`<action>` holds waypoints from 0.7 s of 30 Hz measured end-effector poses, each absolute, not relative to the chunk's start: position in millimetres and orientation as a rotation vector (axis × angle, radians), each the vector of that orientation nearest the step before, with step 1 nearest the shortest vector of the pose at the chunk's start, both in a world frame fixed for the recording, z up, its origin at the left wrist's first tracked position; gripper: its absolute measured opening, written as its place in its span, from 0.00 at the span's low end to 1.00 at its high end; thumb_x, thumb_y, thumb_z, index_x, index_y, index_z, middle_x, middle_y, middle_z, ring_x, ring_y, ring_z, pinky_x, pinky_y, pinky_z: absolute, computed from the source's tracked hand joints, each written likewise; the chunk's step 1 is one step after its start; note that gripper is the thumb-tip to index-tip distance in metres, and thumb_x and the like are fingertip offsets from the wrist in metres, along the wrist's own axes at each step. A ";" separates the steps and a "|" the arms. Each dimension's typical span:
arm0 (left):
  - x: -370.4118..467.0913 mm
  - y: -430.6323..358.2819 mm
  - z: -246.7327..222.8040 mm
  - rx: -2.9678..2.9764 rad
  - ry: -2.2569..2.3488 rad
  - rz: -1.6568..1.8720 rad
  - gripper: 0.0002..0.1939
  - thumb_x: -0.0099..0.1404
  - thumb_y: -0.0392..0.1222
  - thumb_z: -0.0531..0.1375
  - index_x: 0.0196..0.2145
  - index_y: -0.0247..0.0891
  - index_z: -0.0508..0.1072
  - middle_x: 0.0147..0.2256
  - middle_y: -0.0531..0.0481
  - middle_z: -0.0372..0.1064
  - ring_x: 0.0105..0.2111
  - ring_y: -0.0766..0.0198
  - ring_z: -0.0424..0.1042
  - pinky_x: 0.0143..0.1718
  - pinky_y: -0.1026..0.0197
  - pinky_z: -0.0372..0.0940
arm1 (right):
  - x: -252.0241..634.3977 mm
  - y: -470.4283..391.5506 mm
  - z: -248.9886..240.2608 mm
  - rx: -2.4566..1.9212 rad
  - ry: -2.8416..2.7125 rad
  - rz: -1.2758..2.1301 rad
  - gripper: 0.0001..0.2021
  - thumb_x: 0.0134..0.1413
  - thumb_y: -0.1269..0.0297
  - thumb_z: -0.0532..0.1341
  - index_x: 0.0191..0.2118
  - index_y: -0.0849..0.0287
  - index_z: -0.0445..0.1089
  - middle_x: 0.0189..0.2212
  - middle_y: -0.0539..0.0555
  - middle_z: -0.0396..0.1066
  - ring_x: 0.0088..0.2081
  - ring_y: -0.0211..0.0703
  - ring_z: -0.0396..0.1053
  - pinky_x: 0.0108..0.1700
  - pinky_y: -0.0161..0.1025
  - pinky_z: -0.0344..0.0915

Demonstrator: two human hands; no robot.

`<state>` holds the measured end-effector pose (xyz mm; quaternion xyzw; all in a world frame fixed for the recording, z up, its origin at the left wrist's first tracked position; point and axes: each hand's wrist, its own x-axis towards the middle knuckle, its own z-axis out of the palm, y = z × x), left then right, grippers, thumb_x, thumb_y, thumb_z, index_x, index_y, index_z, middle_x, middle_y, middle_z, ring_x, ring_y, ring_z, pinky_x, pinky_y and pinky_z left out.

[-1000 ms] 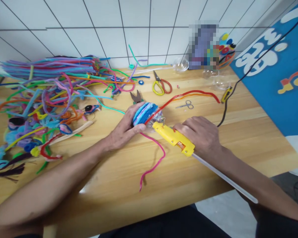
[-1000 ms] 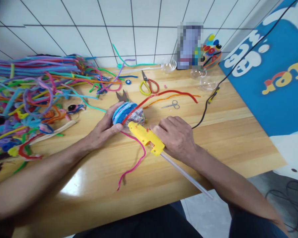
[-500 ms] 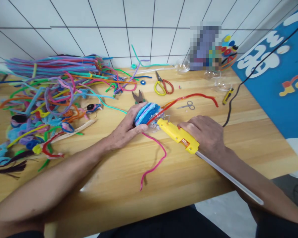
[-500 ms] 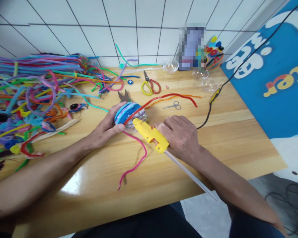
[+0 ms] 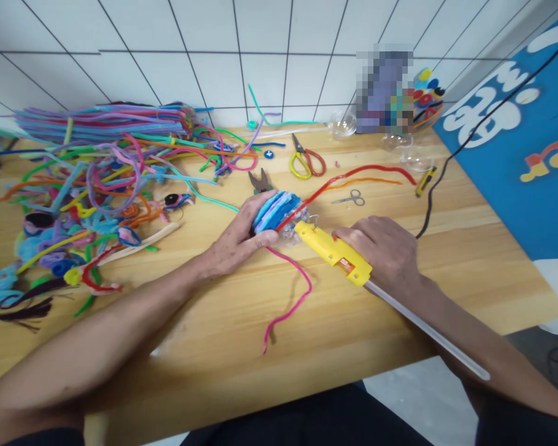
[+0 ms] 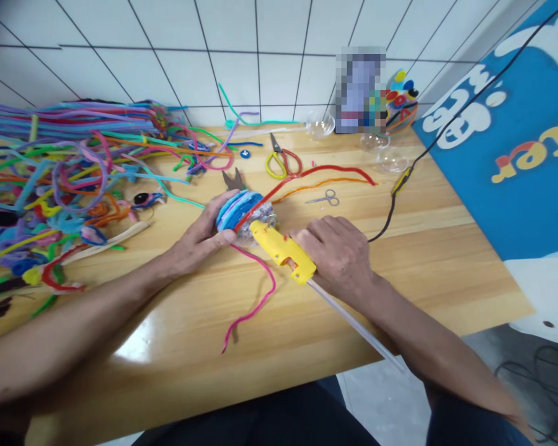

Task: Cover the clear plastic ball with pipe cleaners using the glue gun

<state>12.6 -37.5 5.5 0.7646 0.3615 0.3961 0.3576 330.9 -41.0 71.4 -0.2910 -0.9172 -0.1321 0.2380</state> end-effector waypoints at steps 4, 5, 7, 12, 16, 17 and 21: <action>12.8 -36.9 4.2 1.963 0.916 1.036 0.38 0.79 0.58 0.61 0.79 0.53 0.54 0.75 0.41 0.56 0.75 0.44 0.59 0.78 0.39 0.56 | 332.9 -38.4 71.6 -0.806 -2.490 -0.344 0.11 0.74 0.68 0.57 0.44 0.55 0.77 0.29 0.53 0.73 0.32 0.45 0.68 0.38 0.44 0.59; 13.0 -36.8 4.0 1.959 0.914 1.038 0.38 0.79 0.58 0.61 0.79 0.53 0.54 0.75 0.41 0.56 0.75 0.43 0.60 0.78 0.39 0.56 | 332.8 -38.3 71.7 -0.809 -2.486 -0.342 0.11 0.74 0.68 0.56 0.44 0.55 0.77 0.29 0.53 0.74 0.32 0.45 0.69 0.38 0.44 0.59; 13.4 -36.8 3.8 1.956 0.916 1.037 0.38 0.79 0.58 0.61 0.79 0.53 0.53 0.76 0.41 0.56 0.75 0.44 0.60 0.78 0.39 0.56 | 332.0 -38.9 71.7 -0.818 -2.480 -0.343 0.12 0.75 0.67 0.56 0.45 0.55 0.77 0.29 0.53 0.74 0.32 0.46 0.69 0.38 0.44 0.60; 13.2 -37.1 3.3 1.984 0.919 1.036 0.39 0.79 0.59 0.61 0.79 0.51 0.53 0.76 0.39 0.55 0.76 0.43 0.58 0.79 0.38 0.55 | 328.9 -42.7 71.1 -0.754 -2.487 -0.318 0.13 0.77 0.66 0.55 0.43 0.57 0.77 0.28 0.53 0.72 0.32 0.44 0.67 0.38 0.45 0.59; 13.0 -36.7 2.7 1.978 0.917 1.030 0.39 0.79 0.60 0.60 0.79 0.52 0.53 0.76 0.40 0.56 0.76 0.42 0.58 0.79 0.37 0.54 | 324.9 -46.2 70.9 -0.718 -2.497 -0.337 0.13 0.76 0.65 0.55 0.42 0.58 0.77 0.27 0.52 0.71 0.31 0.44 0.66 0.38 0.45 0.57; 13.2 -36.6 2.6 1.976 0.913 1.031 0.39 0.79 0.60 0.60 0.79 0.52 0.53 0.76 0.40 0.55 0.76 0.42 0.58 0.79 0.37 0.54 | 324.1 -46.7 71.1 -0.719 -2.497 -0.344 0.13 0.76 0.66 0.56 0.42 0.58 0.77 0.27 0.52 0.70 0.31 0.45 0.66 0.38 0.45 0.57; 13.9 -36.4 2.8 1.975 0.905 1.036 0.38 0.79 0.59 0.60 0.79 0.52 0.52 0.76 0.39 0.55 0.76 0.42 0.58 0.78 0.37 0.55 | 324.4 -46.1 73.1 -0.730 -2.496 -0.363 0.11 0.75 0.67 0.57 0.42 0.57 0.77 0.27 0.52 0.71 0.31 0.45 0.66 0.38 0.44 0.57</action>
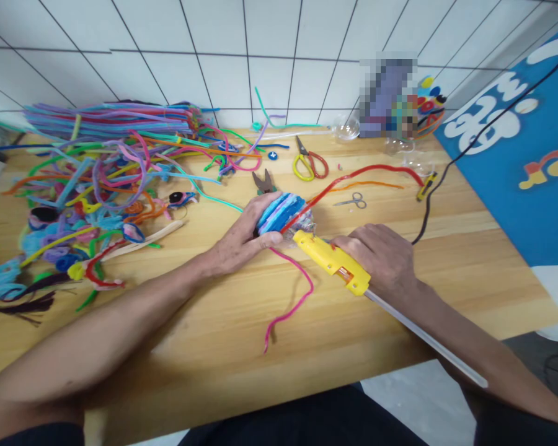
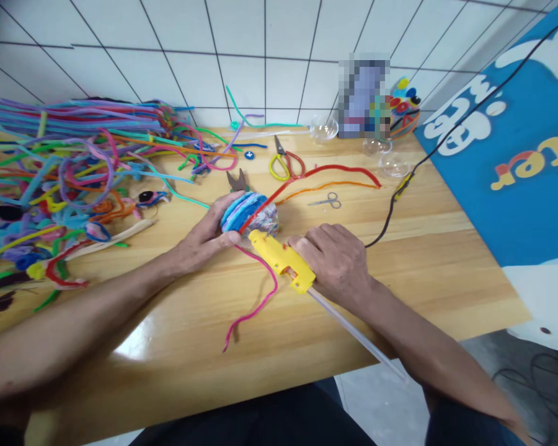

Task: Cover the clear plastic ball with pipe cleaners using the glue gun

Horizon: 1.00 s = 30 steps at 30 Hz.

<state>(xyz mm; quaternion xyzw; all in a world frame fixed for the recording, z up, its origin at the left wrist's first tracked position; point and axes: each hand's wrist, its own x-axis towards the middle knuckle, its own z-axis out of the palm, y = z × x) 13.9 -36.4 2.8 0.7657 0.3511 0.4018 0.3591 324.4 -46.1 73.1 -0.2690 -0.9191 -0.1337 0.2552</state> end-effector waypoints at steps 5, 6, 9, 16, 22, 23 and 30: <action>15.0 -36.4 5.6 1.957 0.934 1.019 0.40 0.78 0.61 0.61 0.79 0.50 0.54 0.75 0.38 0.56 0.75 0.42 0.59 0.78 0.36 0.56 | 331.9 -40.2 74.0 -0.801 -2.436 -0.334 0.12 0.75 0.67 0.56 0.43 0.56 0.77 0.28 0.53 0.73 0.32 0.46 0.69 0.37 0.44 0.60; 15.2 -36.4 6.0 1.956 0.936 1.019 0.40 0.78 0.62 0.61 0.79 0.50 0.54 0.75 0.38 0.56 0.75 0.42 0.59 0.78 0.36 0.56 | 333.0 -39.2 73.7 -0.804 -2.433 -0.328 0.12 0.76 0.66 0.56 0.43 0.57 0.77 0.28 0.53 0.73 0.32 0.46 0.70 0.37 0.43 0.60; 15.9 -36.4 6.1 1.957 0.931 1.023 0.39 0.78 0.62 0.61 0.79 0.50 0.54 0.76 0.38 0.56 0.75 0.42 0.59 0.78 0.37 0.55 | 333.3 -38.7 72.6 -0.794 -2.433 -0.355 0.15 0.78 0.64 0.54 0.42 0.56 0.77 0.28 0.53 0.72 0.31 0.44 0.68 0.37 0.43 0.61; 14.7 -37.0 4.8 1.949 0.913 1.031 0.39 0.79 0.59 0.61 0.79 0.50 0.54 0.76 0.38 0.55 0.76 0.43 0.58 0.78 0.39 0.55 | 326.3 -45.3 72.5 -0.711 -2.502 -0.351 0.10 0.74 0.68 0.58 0.42 0.56 0.77 0.27 0.52 0.71 0.31 0.45 0.66 0.37 0.44 0.57; 14.7 -36.3 4.5 1.931 0.922 1.038 0.39 0.78 0.61 0.61 0.79 0.50 0.55 0.77 0.40 0.55 0.76 0.42 0.57 0.79 0.38 0.54 | 321.5 -49.2 71.9 -0.694 -2.514 -0.362 0.08 0.73 0.68 0.60 0.41 0.56 0.77 0.26 0.50 0.69 0.30 0.44 0.64 0.37 0.44 0.56; 14.8 -36.2 4.3 1.922 0.929 1.038 0.39 0.78 0.62 0.61 0.79 0.50 0.55 0.77 0.40 0.55 0.76 0.42 0.57 0.79 0.38 0.53 | 320.7 -49.8 71.4 -0.695 -2.516 -0.362 0.09 0.73 0.67 0.60 0.40 0.57 0.77 0.26 0.50 0.68 0.30 0.44 0.64 0.37 0.44 0.56; 14.6 -35.5 3.2 1.935 0.919 1.038 0.40 0.78 0.62 0.61 0.79 0.51 0.55 0.76 0.40 0.56 0.75 0.42 0.59 0.78 0.37 0.55 | 325.3 -48.2 72.1 -0.762 -2.481 -0.366 0.10 0.74 0.66 0.58 0.42 0.56 0.78 0.27 0.52 0.72 0.31 0.45 0.66 0.38 0.44 0.57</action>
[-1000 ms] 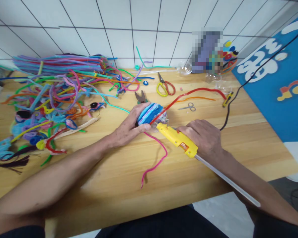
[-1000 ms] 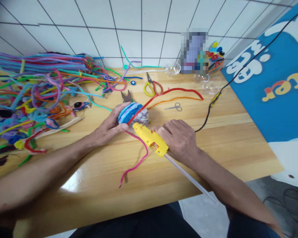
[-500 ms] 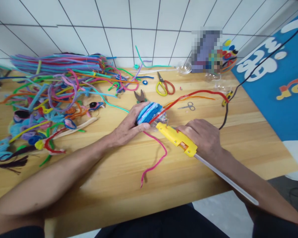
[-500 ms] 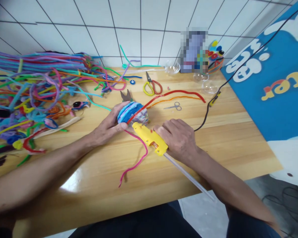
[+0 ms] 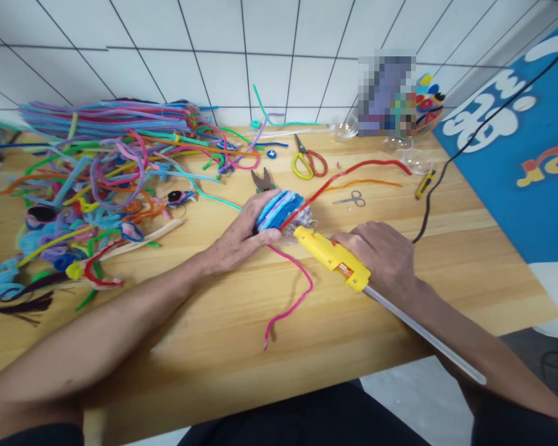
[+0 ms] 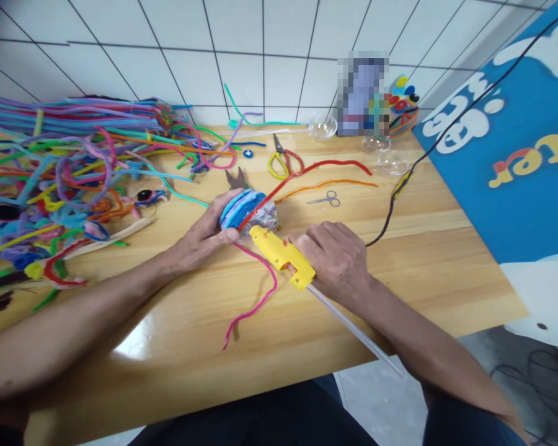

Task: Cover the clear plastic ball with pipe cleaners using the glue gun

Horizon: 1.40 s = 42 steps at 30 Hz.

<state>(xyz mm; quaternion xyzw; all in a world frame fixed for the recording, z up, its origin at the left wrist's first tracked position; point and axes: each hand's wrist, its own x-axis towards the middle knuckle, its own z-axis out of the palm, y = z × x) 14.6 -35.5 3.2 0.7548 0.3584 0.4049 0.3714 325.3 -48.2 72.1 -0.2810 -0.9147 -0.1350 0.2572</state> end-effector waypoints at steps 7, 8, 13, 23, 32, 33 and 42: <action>14.5 -36.0 2.4 1.953 0.912 1.039 0.39 0.79 0.60 0.61 0.79 0.51 0.53 0.76 0.39 0.55 0.76 0.43 0.58 0.79 0.38 0.55 | 326.2 -45.8 73.0 -0.753 -2.454 -0.356 0.12 0.75 0.67 0.56 0.42 0.57 0.77 0.27 0.52 0.72 0.31 0.45 0.67 0.37 0.44 0.58; 14.5 -36.0 2.3 1.956 0.905 1.043 0.39 0.79 0.60 0.61 0.79 0.52 0.53 0.76 0.39 0.55 0.76 0.43 0.58 0.79 0.39 0.54 | 324.8 -46.5 72.7 -0.730 -2.465 -0.354 0.11 0.75 0.67 0.57 0.42 0.57 0.77 0.27 0.52 0.72 0.31 0.44 0.67 0.37 0.44 0.58; 14.4 -35.9 2.9 1.952 0.900 1.057 0.38 0.79 0.60 0.60 0.79 0.51 0.54 0.76 0.40 0.55 0.76 0.44 0.58 0.79 0.40 0.54 | 319.7 -49.1 73.3 -0.696 -2.465 -0.368 0.09 0.75 0.67 0.59 0.41 0.57 0.77 0.26 0.51 0.70 0.30 0.44 0.66 0.37 0.44 0.58; 14.2 -36.6 5.5 1.915 0.946 1.021 0.40 0.77 0.64 0.62 0.78 0.50 0.56 0.75 0.40 0.56 0.75 0.44 0.59 0.79 0.41 0.55 | 331.9 -40.2 74.7 -0.796 -2.443 -0.419 0.08 0.75 0.70 0.58 0.42 0.58 0.75 0.28 0.53 0.73 0.32 0.44 0.69 0.39 0.42 0.60; 13.6 -37.1 4.5 1.950 0.932 1.016 0.40 0.78 0.63 0.61 0.79 0.49 0.54 0.75 0.39 0.56 0.75 0.44 0.58 0.79 0.40 0.55 | 333.2 -38.9 73.2 -0.753 -2.444 -0.310 0.08 0.74 0.70 0.58 0.43 0.58 0.75 0.28 0.53 0.73 0.32 0.43 0.68 0.38 0.43 0.60; 13.5 -36.8 3.7 1.952 0.930 1.020 0.40 0.78 0.63 0.61 0.79 0.50 0.54 0.75 0.39 0.56 0.75 0.43 0.59 0.79 0.40 0.55 | 331.5 -40.7 74.4 -0.747 -2.446 -0.303 0.09 0.75 0.70 0.57 0.43 0.57 0.75 0.28 0.53 0.73 0.31 0.44 0.67 0.38 0.43 0.59; 13.5 -37.0 4.7 1.975 0.932 1.019 0.39 0.79 0.61 0.61 0.79 0.50 0.54 0.75 0.39 0.56 0.75 0.42 0.59 0.78 0.38 0.56 | 332.2 -39.2 72.4 -0.787 -2.422 -0.383 0.11 0.76 0.69 0.56 0.42 0.57 0.76 0.28 0.52 0.72 0.32 0.44 0.67 0.39 0.41 0.60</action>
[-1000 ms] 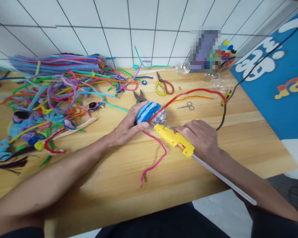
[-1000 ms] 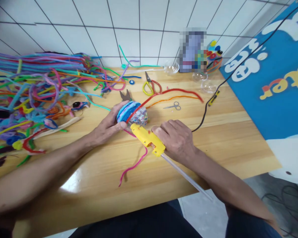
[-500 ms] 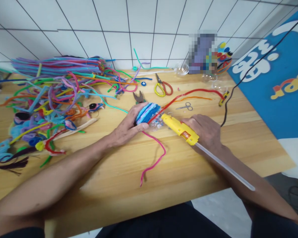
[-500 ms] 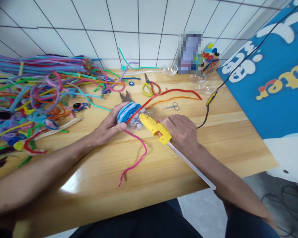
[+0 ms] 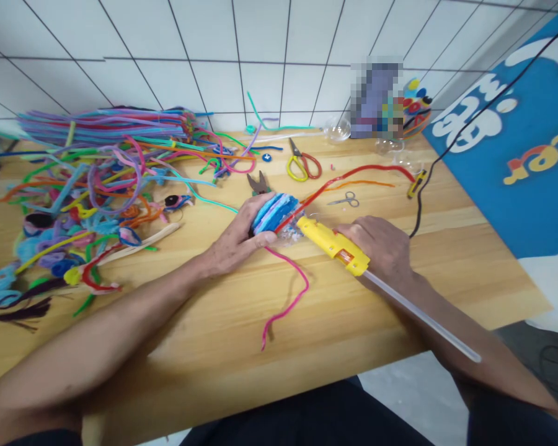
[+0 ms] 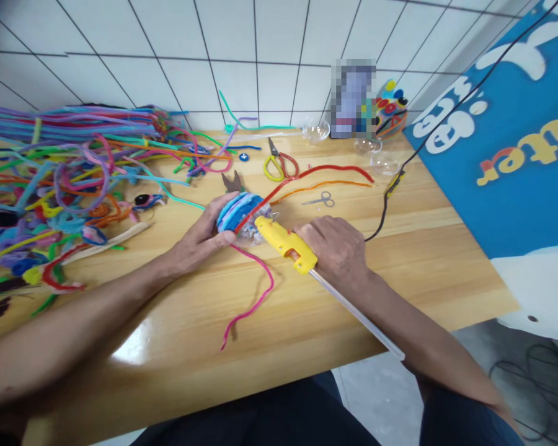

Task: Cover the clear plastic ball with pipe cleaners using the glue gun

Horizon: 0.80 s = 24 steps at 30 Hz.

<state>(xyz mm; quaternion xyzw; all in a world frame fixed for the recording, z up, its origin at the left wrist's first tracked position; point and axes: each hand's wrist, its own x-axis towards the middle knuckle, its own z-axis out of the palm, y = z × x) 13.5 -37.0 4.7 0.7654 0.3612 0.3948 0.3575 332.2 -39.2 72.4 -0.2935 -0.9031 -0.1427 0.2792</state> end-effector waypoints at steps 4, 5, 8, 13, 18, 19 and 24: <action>12.7 -37.2 4.4 1.971 0.938 1.021 0.39 0.78 0.61 0.61 0.79 0.50 0.55 0.75 0.39 0.57 0.74 0.42 0.61 0.78 0.39 0.57 | 337.5 -32.7 68.3 -0.811 -2.390 -0.390 0.10 0.74 0.69 0.57 0.41 0.57 0.76 0.27 0.51 0.71 0.30 0.44 0.66 0.36 0.41 0.58; 12.5 -37.0 3.8 1.973 0.935 1.026 0.40 0.78 0.61 0.61 0.79 0.50 0.55 0.75 0.39 0.57 0.74 0.42 0.61 0.78 0.39 0.57 | 337.9 -32.5 68.3 -0.791 -2.393 -0.368 0.10 0.74 0.69 0.57 0.42 0.57 0.76 0.27 0.51 0.71 0.30 0.44 0.66 0.36 0.41 0.59; 12.1 -36.2 1.6 1.978 0.926 1.037 0.40 0.78 0.61 0.61 0.79 0.51 0.54 0.75 0.40 0.57 0.75 0.42 0.60 0.78 0.39 0.56 | 336.7 -35.5 69.8 -0.733 -2.416 -0.311 0.11 0.76 0.68 0.56 0.43 0.59 0.75 0.27 0.52 0.72 0.31 0.43 0.68 0.37 0.41 0.60; 13.3 -36.0 2.0 1.991 0.904 1.047 0.39 0.79 0.60 0.61 0.79 0.54 0.53 0.76 0.41 0.56 0.75 0.43 0.59 0.78 0.39 0.56 | 326.5 -45.3 70.5 -0.682 -2.437 -0.286 0.11 0.77 0.67 0.56 0.42 0.58 0.74 0.27 0.51 0.71 0.30 0.42 0.68 0.36 0.42 0.60; 15.1 -36.4 4.4 1.991 0.905 1.056 0.38 0.79 0.61 0.60 0.79 0.53 0.54 0.75 0.41 0.57 0.75 0.44 0.59 0.79 0.39 0.55 | 319.3 -50.8 69.4 -0.675 -2.459 -0.318 0.10 0.74 0.67 0.59 0.40 0.58 0.76 0.26 0.50 0.71 0.29 0.42 0.66 0.36 0.43 0.59; 15.1 -36.2 4.3 1.992 0.905 1.055 0.38 0.79 0.61 0.60 0.79 0.53 0.54 0.75 0.41 0.57 0.75 0.44 0.59 0.79 0.39 0.55 | 320.0 -50.7 69.7 -0.688 -2.463 -0.323 0.10 0.74 0.67 0.59 0.41 0.57 0.77 0.26 0.51 0.71 0.30 0.43 0.66 0.36 0.43 0.60; 14.1 -34.4 2.1 1.991 0.905 1.042 0.38 0.79 0.61 0.60 0.79 0.53 0.53 0.76 0.40 0.55 0.75 0.43 0.59 0.78 0.38 0.56 | 329.9 -45.9 70.5 -0.781 -2.447 -0.339 0.13 0.77 0.66 0.55 0.41 0.56 0.77 0.28 0.52 0.73 0.31 0.44 0.69 0.37 0.44 0.60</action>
